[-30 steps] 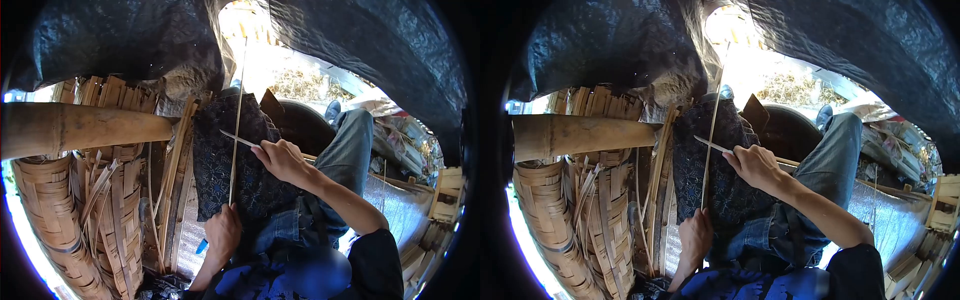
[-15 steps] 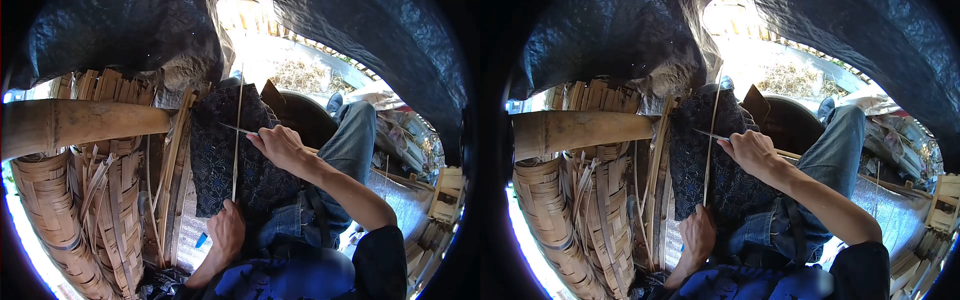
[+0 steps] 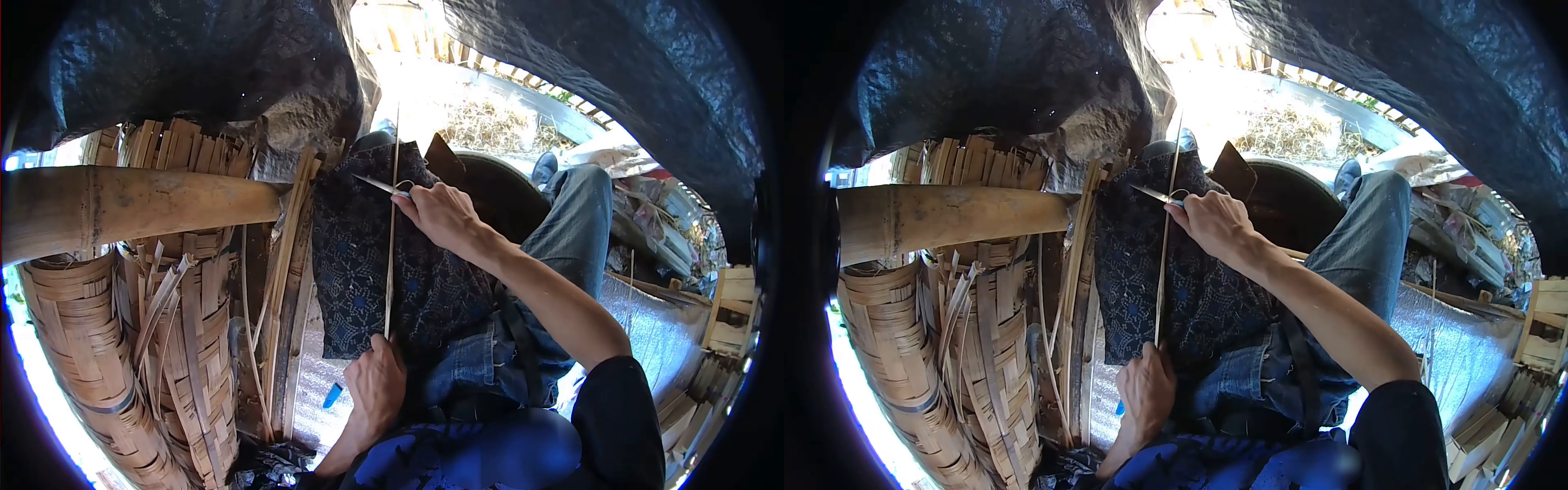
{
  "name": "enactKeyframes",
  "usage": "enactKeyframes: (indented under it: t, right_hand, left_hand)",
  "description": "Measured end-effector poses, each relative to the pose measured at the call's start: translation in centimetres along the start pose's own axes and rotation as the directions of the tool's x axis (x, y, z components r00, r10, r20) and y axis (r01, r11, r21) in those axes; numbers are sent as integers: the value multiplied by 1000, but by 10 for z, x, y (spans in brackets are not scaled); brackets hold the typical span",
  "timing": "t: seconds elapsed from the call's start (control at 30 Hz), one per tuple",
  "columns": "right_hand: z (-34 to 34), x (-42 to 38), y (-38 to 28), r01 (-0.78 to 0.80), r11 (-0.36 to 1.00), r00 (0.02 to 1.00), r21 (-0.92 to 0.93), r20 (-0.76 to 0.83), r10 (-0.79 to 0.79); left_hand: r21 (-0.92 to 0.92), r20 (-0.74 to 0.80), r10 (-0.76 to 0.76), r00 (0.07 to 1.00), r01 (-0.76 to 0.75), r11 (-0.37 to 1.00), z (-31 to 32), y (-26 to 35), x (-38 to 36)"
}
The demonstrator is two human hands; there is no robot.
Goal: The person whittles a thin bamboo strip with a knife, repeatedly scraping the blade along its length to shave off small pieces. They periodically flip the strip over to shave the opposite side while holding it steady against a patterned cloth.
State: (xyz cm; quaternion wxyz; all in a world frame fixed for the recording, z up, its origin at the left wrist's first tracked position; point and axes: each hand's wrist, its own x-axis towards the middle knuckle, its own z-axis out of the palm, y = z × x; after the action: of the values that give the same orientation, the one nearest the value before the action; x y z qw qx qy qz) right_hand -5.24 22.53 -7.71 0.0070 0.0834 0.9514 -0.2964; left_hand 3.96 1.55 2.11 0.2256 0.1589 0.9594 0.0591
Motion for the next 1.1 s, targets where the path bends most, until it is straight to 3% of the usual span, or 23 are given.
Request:
enactKeyframes:
  t: [0.23,0.3,0.33,0.4,0.47,0.53,0.57,0.6,0.67,0.73,0.8,0.83,0.9,1.03,1.1]
  right_hand:
    - [3,9,14,74,997,997,26,-13,-74]
    - [4,27,33,-71,995,988,-75,133,81]
    - [-6,37,38,-174,985,963,14,212,167]
    - [5,50,67,-97,995,991,17,95,95]
    - [4,58,79,-141,990,983,19,122,138]
    - [3,66,89,-307,917,945,254,-32,325]
    - [12,62,94,-116,987,916,112,-373,150]
    - [5,60,92,-178,966,915,186,-331,232]
    - [-26,38,58,-194,946,967,259,-114,230]
    - [-35,20,38,-196,943,973,270,171,153]
    - [-47,-4,5,-16,937,996,348,86,-15]
    - [-47,-12,-1,44,958,995,284,77,-68]
    - [-39,-25,-4,137,978,989,159,27,-143]
    - [-43,-31,-5,65,998,997,21,41,-66]
    - [-42,-30,-3,68,998,995,11,67,-68]
  left_hand:
    - [-9,14,8,1000,-8,1000,-3,-4,-10]
    - [0,28,38,999,-38,999,-4,-11,-26]
    - [-16,66,31,997,-30,999,-6,-16,-36]
    - [-29,106,23,994,-20,999,-6,-24,-50]
    - [-169,80,-19,997,33,985,-4,-29,-53]
    - [-282,97,-23,995,49,958,-7,-30,-42]
    - [-382,126,-17,992,64,922,-9,-31,-36]
    - [-390,109,-33,993,73,918,-9,-34,-29]
    - [-639,279,-72,958,241,730,-5,-40,-11]
    - [-639,298,-78,951,260,724,-7,-38,3]
    - [-472,142,6,990,62,879,-11,-31,10]
    - [-464,154,19,988,56,884,-9,-28,10]
    - [-212,24,36,999,-30,977,-2,-23,10]
    - [-101,1,51,999,-50,994,3,-18,5]
    - [-99,66,4,998,3,995,-1,-13,3]
